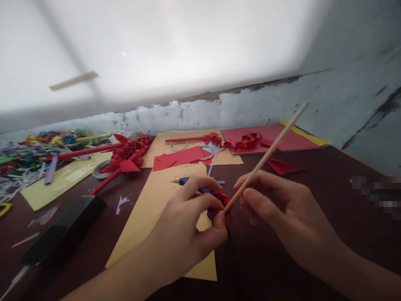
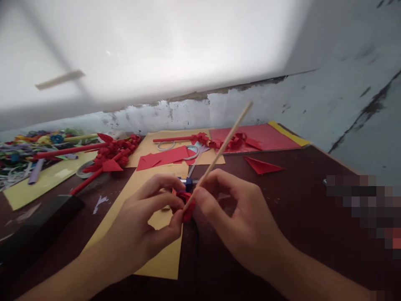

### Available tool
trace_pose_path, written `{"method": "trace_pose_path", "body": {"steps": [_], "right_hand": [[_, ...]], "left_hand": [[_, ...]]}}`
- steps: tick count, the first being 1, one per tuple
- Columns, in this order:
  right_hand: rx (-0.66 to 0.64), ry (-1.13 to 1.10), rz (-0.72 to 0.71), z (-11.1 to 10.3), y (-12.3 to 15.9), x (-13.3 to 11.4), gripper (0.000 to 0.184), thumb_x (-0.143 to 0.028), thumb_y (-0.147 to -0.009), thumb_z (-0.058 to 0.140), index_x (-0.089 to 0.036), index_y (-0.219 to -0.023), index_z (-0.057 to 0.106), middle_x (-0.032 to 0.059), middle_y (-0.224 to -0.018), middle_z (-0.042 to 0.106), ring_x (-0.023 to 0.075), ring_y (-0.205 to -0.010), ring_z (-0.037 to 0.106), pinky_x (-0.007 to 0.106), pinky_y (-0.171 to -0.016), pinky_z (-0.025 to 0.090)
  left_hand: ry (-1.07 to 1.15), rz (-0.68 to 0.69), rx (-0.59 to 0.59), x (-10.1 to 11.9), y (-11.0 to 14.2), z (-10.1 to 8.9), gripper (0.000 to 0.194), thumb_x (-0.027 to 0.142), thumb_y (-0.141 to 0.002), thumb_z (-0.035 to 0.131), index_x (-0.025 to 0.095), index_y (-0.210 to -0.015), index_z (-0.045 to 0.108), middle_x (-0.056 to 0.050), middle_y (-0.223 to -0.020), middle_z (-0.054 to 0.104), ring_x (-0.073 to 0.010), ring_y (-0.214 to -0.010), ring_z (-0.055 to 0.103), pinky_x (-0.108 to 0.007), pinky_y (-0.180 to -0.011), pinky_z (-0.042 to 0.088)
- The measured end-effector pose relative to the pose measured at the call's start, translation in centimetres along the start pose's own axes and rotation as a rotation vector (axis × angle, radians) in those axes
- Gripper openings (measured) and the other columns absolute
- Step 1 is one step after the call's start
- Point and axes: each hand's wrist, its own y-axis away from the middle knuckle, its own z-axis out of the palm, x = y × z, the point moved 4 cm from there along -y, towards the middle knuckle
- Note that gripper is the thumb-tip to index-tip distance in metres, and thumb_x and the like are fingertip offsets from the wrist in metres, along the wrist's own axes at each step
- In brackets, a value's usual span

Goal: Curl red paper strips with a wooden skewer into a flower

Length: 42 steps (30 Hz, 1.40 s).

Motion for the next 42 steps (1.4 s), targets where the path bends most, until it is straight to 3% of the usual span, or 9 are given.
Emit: {"method": "trace_pose_path", "body": {"steps": [4, 7, 11, 18, 27, 34, 38, 42], "right_hand": [[-0.076, -0.293, 0.147, 0.5, -0.9, 1.0, 0.03, -0.047, -0.098, 0.07, -0.021, -0.084, 0.072, -0.0023, -0.063, 0.069, 0.0096, -0.051, 0.063, 0.016, -0.048, 0.053], [-0.09, -0.372, 0.139, 0.9, -0.9, 1.1, 0.033, -0.047, -0.098, 0.071, -0.019, -0.083, 0.073, 0.002, -0.068, 0.075, 0.013, -0.057, 0.07, 0.019, -0.054, 0.06], [-0.071, -0.361, 0.066, 0.9, -0.9, 0.9, 0.028, -0.04, -0.101, 0.068, -0.018, -0.086, 0.076, 0.0044, -0.073, 0.078, 0.0147, -0.06, 0.074, 0.02, -0.056, 0.063], [-0.094, -0.363, 0.076, 0.7, -1.3, 1.3, 0.028, -0.042, -0.101, 0.067, -0.018, -0.088, 0.074, 0.004, -0.071, 0.077, 0.0163, -0.059, 0.074, 0.024, -0.056, 0.064], [-0.132, -0.357, 0.093, 0.8, -1.5, 1.9, 0.03, -0.044, -0.1, 0.069, -0.017, -0.089, 0.075, 0.0033, -0.072, 0.076, 0.0136, -0.059, 0.07, 0.022, -0.055, 0.058], [-0.189, -0.308, 0.058, 0.9, -1.4, 1.8, 0.03, -0.042, -0.103, 0.065, -0.017, -0.091, 0.076, 0.0037, -0.075, 0.076, 0.0135, -0.062, 0.07, 0.023, -0.058, 0.058], [-0.144, -0.276, 0.101, 0.9, -1.3, 2.1, 0.029, -0.046, -0.1, 0.068, -0.018, -0.101, 0.074, 0.0036, -0.076, 0.076, 0.0154, -0.062, 0.07, 0.025, -0.057, 0.058], [0.007, 0.073, 0.01, 0.7, -0.4, 1.4, 0.026, -0.042, -0.091, 0.077, -0.021, -0.083, 0.065, -0.0014, -0.07, 0.068, 0.0138, -0.059, 0.063, 0.024, -0.052, 0.051]], "left_hand": [[-0.065, 0.09, -0.047, -0.2, 0.3, 0.3, 0.011, 0.007, -0.09, 0.064, 0.017, -0.09, 0.069, -0.008, -0.122, 0.064, -0.016, -0.105, 0.072, -0.026, -0.093, 0.057], [-0.049, 0.03, -0.048, -0.6, 0.1, 0.1, 0.012, 0.007, -0.09, 0.064, 0.018, -0.089, 0.069, -0.008, -0.121, 0.064, -0.0168, -0.108, 0.071, -0.027, -0.095, 0.056], [0.022, -0.077, -0.087, -0.8, -0.2, -0.3, 0.014, 0.01, -0.093, 0.062, 0.019, -0.087, 0.07, -0.008, -0.116, 0.066, -0.0195, -0.116, 0.069, -0.03, -0.101, 0.055], [0.129, -0.235, -0.131, -1.2, -0.6, -0.6, 0.021, 0.015, -0.097, 0.06, 0.021, -0.086, 0.076, -0.007, -0.115, 0.07, -0.0233, -0.12, 0.066, -0.038, -0.105, 0.053], [0.148, -0.223, -0.132, -1.1, -0.7, -0.8, 0.022, 0.013, -0.095, 0.062, 0.02, -0.082, 0.078, -0.006, -0.111, 0.071, -0.0194, -0.116, 0.067, -0.032, -0.103, 0.051], [0.116, -0.233, -0.173, -1.0, -0.8, -0.8, 0.022, 0.015, -0.094, 0.063, 0.02, -0.078, 0.076, -0.005, -0.111, 0.07, -0.0192, -0.106, 0.069, -0.034, -0.098, 0.053], [0.146, -0.284, -0.159, -1.3, -0.8, -0.7, 0.023, 0.017, -0.095, 0.063, 0.02, -0.076, 0.076, -0.005, -0.11, 0.069, -0.0196, -0.105, 0.069, -0.035, -0.097, 0.053], [0.227, -0.388, -0.084, -2.0, -0.9, -0.7, 0.023, 0.024, -0.094, 0.065, 0.019, -0.075, 0.077, -0.008, -0.109, 0.069, -0.0216, -0.106, 0.067, -0.033, -0.089, 0.055]]}}
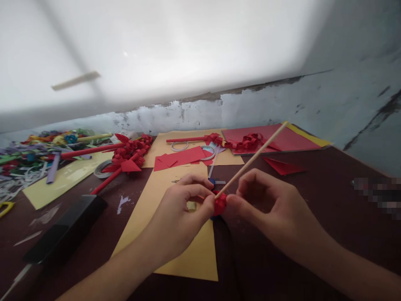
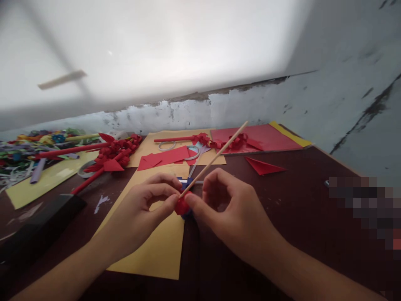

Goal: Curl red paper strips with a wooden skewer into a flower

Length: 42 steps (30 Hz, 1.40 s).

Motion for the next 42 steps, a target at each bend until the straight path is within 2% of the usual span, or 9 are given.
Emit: {"method": "trace_pose_path", "body": {"steps": [3, 5, 7, 11, 16, 23, 31, 38, 42], "right_hand": [[0.068, 0.284, -0.217, 0.4, 0.9, -1.4, 0.018, -0.028, -0.086, 0.081, -0.022, -0.083, 0.064, -0.0044, -0.07, 0.064, 0.0118, -0.057, 0.059, 0.024, -0.054, 0.048], [0.068, 0.338, -0.332, 0.9, 1.4, -2.0, 0.016, -0.021, -0.084, 0.081, -0.023, -0.094, 0.068, -0.0035, -0.079, 0.069, 0.012, -0.062, 0.062, 0.025, -0.061, 0.05], [0.066, 0.352, -0.381, 1.2, 1.6, -2.2, 0.016, -0.018, -0.087, 0.078, -0.023, -0.1, 0.07, -0.0021, -0.085, 0.072, 0.0124, -0.068, 0.066, 0.024, -0.065, 0.052], [0.093, 0.367, -0.384, 1.4, 1.5, -2.2, 0.008, -0.016, -0.09, 0.071, -0.023, -0.094, 0.07, -0.0016, -0.082, 0.072, 0.0121, -0.068, 0.067, 0.024, -0.065, 0.052], [0.112, 0.367, -0.331, 1.2, 1.3, -2.1, 0.009, -0.016, -0.086, 0.071, -0.023, -0.085, 0.066, -0.0039, -0.072, 0.066, 0.0109, -0.058, 0.061, 0.024, -0.056, 0.049], [0.137, 0.416, -0.42, 1.2, 1.6, -2.1, 0.007, -0.016, -0.088, 0.069, -0.022, -0.09, 0.067, -0.0016, -0.08, 0.071, 0.0125, -0.068, 0.068, 0.025, -0.064, 0.052], [0.138, 0.393, -0.44, 1.3, 1.7, -2.6, 0.01, -0.012, -0.087, 0.067, -0.021, -0.086, 0.064, -0.0027, -0.077, 0.068, 0.0107, -0.068, 0.066, 0.022, -0.065, 0.052], [0.153, 0.38, -0.459, 1.2, 1.7, -2.5, 0.011, -0.012, -0.087, 0.068, -0.021, -0.09, 0.063, -0.0027, -0.08, 0.069, 0.0097, -0.07, 0.067, 0.02, -0.068, 0.052], [0.16, 0.369, -0.449, 1.2, 1.8, -2.4, 0.011, -0.012, -0.088, 0.067, -0.022, -0.09, 0.063, -0.0031, -0.081, 0.069, 0.0087, -0.07, 0.067, 0.019, -0.068, 0.052]], "left_hand": [[0.086, -0.063, 0.023, -0.3, -0.1, 0.1, 0.025, 0.028, -0.094, 0.066, 0.019, -0.075, 0.079, -0.009, -0.109, 0.068, -0.0237, -0.111, 0.066, -0.034, -0.091, 0.055], [0.135, -0.079, 0.021, -0.4, -0.1, 0.4, 0.025, 0.028, -0.094, 0.066, 0.02, -0.075, 0.081, -0.009, -0.108, 0.068, -0.0241, -0.113, 0.066, -0.035, -0.094, 0.054], [0.167, -0.077, 0.018, -0.4, 0.0, 0.7, 0.025, 0.027, -0.094, 0.066, 0.021, -0.075, 0.082, -0.008, -0.107, 0.069, -0.0242, -0.114, 0.066, -0.035, -0.096, 0.054], [0.205, -0.082, 0.014, -0.5, 0.1, 1.2, 0.023, 0.026, -0.093, 0.068, 0.022, -0.077, 0.084, -0.009, -0.107, 0.069, -0.0254, -0.116, 0.065, -0.034, -0.092, 0.056], [0.185, -0.091, 0.025, -0.8, 0.2, 1.6, 0.021, 0.022, -0.092, 0.068, 0.02, -0.077, 0.082, -0.007, -0.105, 0.071, -0.0224, -0.106, 0.068, -0.033, -0.089, 0.056], [0.113, -0.05, 0.065, -0.4, 0.4, 1.5, 0.018, 0.018, -0.091, 0.068, 0.019, -0.081, 0.082, -0.005, -0.104, 0.07, -0.0192, -0.103, 0.067, -0.029, -0.087, 0.055], [0.102, -0.043, 0.081, -0.1, 0.5, 1.6, 0.017, 0.021, -0.09, 0.069, 0.02, -0.077, 0.08, -0.005, -0.104, 0.069, -0.0187, -0.1, 0.066, -0.031, -0.09, 0.055], [0.063, -0.042, 0.128, -0.1, 0.6, 1.5, 0.017, 0.024, -0.088, 0.07, 0.021, -0.074, 0.079, -0.005, -0.112, 0.068, -0.0223, -0.113, 0.066, -0.035, -0.098, 0.052], [0.054, -0.047, 0.127, -0.1, 0.6, 1.6, 0.016, 0.023, -0.088, 0.07, 0.021, -0.074, 0.079, -0.005, -0.113, 0.068, -0.022, -0.113, 0.066, -0.035, -0.099, 0.052]]}}
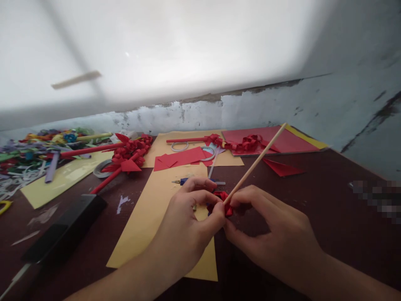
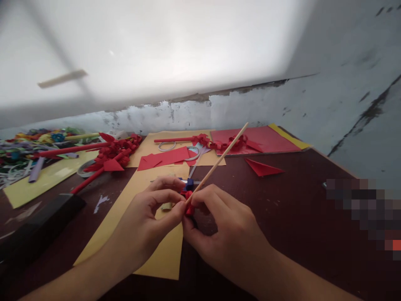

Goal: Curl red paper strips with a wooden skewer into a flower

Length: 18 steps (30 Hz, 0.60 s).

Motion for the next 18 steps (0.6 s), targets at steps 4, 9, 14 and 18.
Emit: {"method": "trace_pose_path", "body": {"steps": [4, 9, 14, 18], "right_hand": [[-0.021, -0.04, 0.036, -0.1, 0.0, 0.0, 0.012, -0.012, -0.085, 0.068, -0.022, -0.091, 0.065, -0.0027, -0.083, 0.071, 0.0095, -0.072, 0.068, 0.02, -0.068, 0.053], [-0.118, -0.304, 0.334, -0.3, -0.4, 1.7, 0.006, -0.025, -0.094, 0.064, -0.023, -0.09, 0.068, -0.0017, -0.082, 0.073, 0.0127, -0.071, 0.07, 0.022, -0.065, 0.055], [-0.09, -0.583, 0.572, 0.0, -1.0, 3.7, 0.032, -0.049, -0.099, 0.066, -0.021, -0.084, 0.072, -0.0003, -0.067, 0.069, 0.0124, -0.057, 0.063, 0.021, -0.053, 0.052], [-0.145, -0.806, 0.621, 0.6, -1.3, 4.1, 0.032, -0.049, -0.097, 0.071, -0.02, -0.082, 0.074, 0.0005, -0.066, 0.07, 0.0115, -0.055, 0.064, 0.02, -0.054, 0.053]], "left_hand": [[0.0, 0.02, 0.01, 0.0, 0.0, -0.1, 0.015, 0.022, -0.087, 0.071, 0.021, -0.074, 0.079, -0.006, -0.112, 0.068, -0.0225, -0.112, 0.067, -0.036, -0.098, 0.053], [-0.059, 0.11, 0.052, 0.0, 0.1, -0.5, 0.014, 0.018, -0.087, 0.07, 0.021, -0.076, 0.077, -0.006, -0.112, 0.067, -0.0222, -0.109, 0.07, -0.036, -0.094, 0.056], [-0.267, 0.407, 0.073, 0.1, 0.7, -0.5, 0.01, 0.01, -0.088, 0.067, 0.017, -0.086, 0.073, -0.008, -0.124, 0.063, -0.018, -0.099, 0.073, -0.033, -0.087, 0.058], [-0.357, 0.511, 0.024, 0.4, 0.7, -0.7, 0.011, 0.007, -0.092, 0.062, 0.016, -0.09, 0.067, -0.012, -0.131, 0.063, -0.0217, -0.116, 0.071, -0.034, -0.097, 0.058]]}}
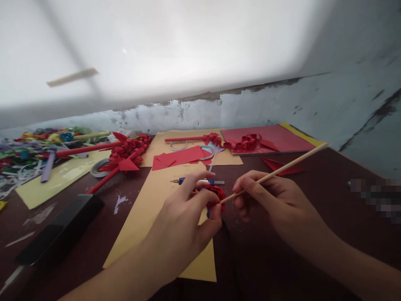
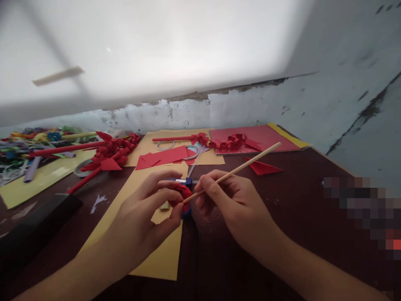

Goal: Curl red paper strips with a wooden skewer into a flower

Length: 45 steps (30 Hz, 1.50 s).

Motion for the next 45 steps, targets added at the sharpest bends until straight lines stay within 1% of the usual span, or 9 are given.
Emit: {"method": "trace_pose_path", "body": {"steps": [2, 5, 10, 13, 16, 23, 28, 34, 45], "right_hand": [[-0.036, -0.092, 0.023, 0.1, 0.0, 0.2, 0.029, -0.046, -0.099, 0.071, -0.02, -0.085, 0.074, 0.0007, -0.069, 0.072, 0.0112, -0.059, 0.066, 0.019, -0.057, 0.055], [-0.073, -0.208, 0.051, 0.1, 0.1, 0.5, 0.027, -0.044, -0.1, 0.07, -0.021, -0.088, 0.075, 0.0005, -0.071, 0.073, 0.0102, -0.061, 0.066, 0.018, -0.059, 0.056], [-0.102, -0.299, 0.071, 0.2, 0.3, 0.7, 0.025, -0.04, -0.103, 0.068, -0.02, -0.088, 0.075, 0.0005, -0.072, 0.073, 0.0101, -0.063, 0.068, 0.019, -0.059, 0.056], [-0.104, -0.294, 0.073, 0.3, 0.3, 0.6, 0.025, -0.04, -0.102, 0.068, -0.02, -0.088, 0.075, 0.0008, -0.072, 0.073, 0.0103, -0.064, 0.068, 0.018, -0.059, 0.056], [-0.116, -0.271, 0.083, 0.2, 0.3, 0.6, 0.023, -0.04, -0.103, 0.068, -0.021, -0.09, 0.074, 0.0008, -0.074, 0.074, 0.0108, -0.065, 0.069, 0.019, -0.062, 0.057], [-0.149, -0.26, 0.072, 0.1, 0.3, 1.0, 0.019, -0.038, -0.104, 0.067, -0.021, -0.097, 0.073, 0.0013, -0.08, 0.075, 0.0122, -0.069, 0.071, 0.022, -0.065, 0.057], [-0.148, -0.249, 0.079, 0.1, 0.4, 0.9, 0.019, -0.038, -0.104, 0.066, -0.021, -0.096, 0.072, 0.0008, -0.079, 0.074, 0.012, -0.068, 0.07, 0.022, -0.065, 0.057], [-0.147, -0.218, 0.065, 0.2, 0.4, 0.9, 0.02, -0.038, -0.104, 0.066, -0.021, -0.096, 0.072, 0.0019, -0.081, 0.076, 0.0132, -0.07, 0.071, 0.023, -0.066, 0.057], [-0.14, -0.204, 0.073, 0.2, 0.2, 1.0, 0.019, -0.038, -0.103, 0.067, -0.022, -0.097, 0.075, 0.0026, -0.086, 0.077, 0.0148, -0.075, 0.073, 0.025, -0.071, 0.059]], "left_hand": [[0.013, -0.02, -0.063, 0.0, -0.2, -0.1, 0.011, 0.008, -0.095, 0.059, 0.018, -0.093, 0.065, -0.011, -0.126, 0.067, -0.0242, -0.13, 0.065, -0.034, -0.101, 0.056], [0.089, -0.068, -0.102, 0.3, -0.5, -0.5, 0.012, 0.01, -0.097, 0.058, 0.019, -0.092, 0.064, -0.01, -0.122, 0.068, -0.0227, -0.137, 0.06, -0.031, -0.103, 0.056], [0.375, -0.323, -0.175, 0.0, -0.6, -0.3, 0.015, 0.017, -0.1, 0.056, 0.02, -0.091, 0.068, -0.007, -0.122, 0.068, -0.0175, -0.113, 0.07, -0.02, -0.077, 0.061], [0.452, -0.381, -0.208, -0.1, -0.7, -0.2, 0.017, 0.019, -0.1, 0.059, 0.019, -0.087, 0.07, -0.004, -0.112, 0.071, -0.0151, -0.097, 0.071, -0.022, -0.074, 0.058], [0.436, -0.362, -0.225, -0.3, -0.9, -0.5, 0.018, 0.019, -0.099, 0.061, 0.019, -0.085, 0.072, -0.003, -0.103, 0.072, -0.0163, -0.097, 0.069, -0.025, -0.078, 0.055], [0.459, -0.347, -0.232, -0.5, -1.3, -1.0, 0.023, 0.021, -0.101, 0.059, 0.019, -0.081, 0.07, -0.005, -0.107, 0.073, -0.0188, -0.102, 0.068, -0.029, -0.085, 0.053], [0.443, -0.335, -0.204, -0.5, -1.3, -1.1, 0.026, 0.016, -0.099, 0.057, 0.02, -0.078, 0.071, -0.005, -0.108, 0.072, -0.0202, -0.102, 0.069, -0.029, -0.082, 0.056], [0.406, -0.342, -0.177, -0.9, -1.2, -1.2, 0.021, 0.013, -0.095, 0.062, 0.02, -0.08, 0.074, -0.006, -0.105, 0.073, -0.0208, -0.099, 0.07, -0.027, -0.073, 0.057], [0.46, -0.377, -0.153, -1.0, -1.1, -1.2, 0.022, 0.015, -0.095, 0.064, 0.018, -0.079, 0.079, -0.009, -0.11, 0.071, -0.0218, -0.104, 0.071, -0.024, -0.074, 0.062]]}}
